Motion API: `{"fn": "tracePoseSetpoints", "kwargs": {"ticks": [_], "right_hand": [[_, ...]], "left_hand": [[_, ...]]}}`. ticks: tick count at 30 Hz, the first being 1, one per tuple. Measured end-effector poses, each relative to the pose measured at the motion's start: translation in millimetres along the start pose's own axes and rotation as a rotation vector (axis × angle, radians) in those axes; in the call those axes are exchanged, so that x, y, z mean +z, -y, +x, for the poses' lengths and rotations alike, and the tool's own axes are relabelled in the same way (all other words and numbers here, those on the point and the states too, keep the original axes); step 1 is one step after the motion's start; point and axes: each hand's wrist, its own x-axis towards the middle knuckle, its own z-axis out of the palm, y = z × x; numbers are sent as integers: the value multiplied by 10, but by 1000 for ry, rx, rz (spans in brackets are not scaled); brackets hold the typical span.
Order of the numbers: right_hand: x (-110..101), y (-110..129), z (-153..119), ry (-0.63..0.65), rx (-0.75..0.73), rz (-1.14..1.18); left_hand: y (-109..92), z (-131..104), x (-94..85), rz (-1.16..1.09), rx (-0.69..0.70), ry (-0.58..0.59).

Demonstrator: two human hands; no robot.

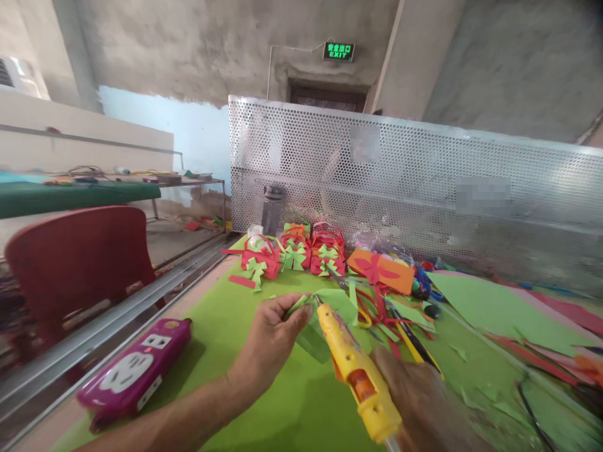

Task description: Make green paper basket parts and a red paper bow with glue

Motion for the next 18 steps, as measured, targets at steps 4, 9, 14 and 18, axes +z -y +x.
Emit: {"fn": "tracePoseSetpoints", "kwargs": {"ticks": [4, 9, 14, 18], "right_hand": [[1, -12, -2, -19, 22, -19], [6, -21, -13, -14, -13, -18], [-56, 48, 36, 32, 119, -14], [-105, 96, 81, 54, 144, -10]], "left_hand": [[-14, -5, 5, -7, 2, -3], [-30, -13, 13, -19, 13, -10], [-45, -6, 11, -40, 2, -11], [-53, 14, 2, -50, -9, -21]]}}
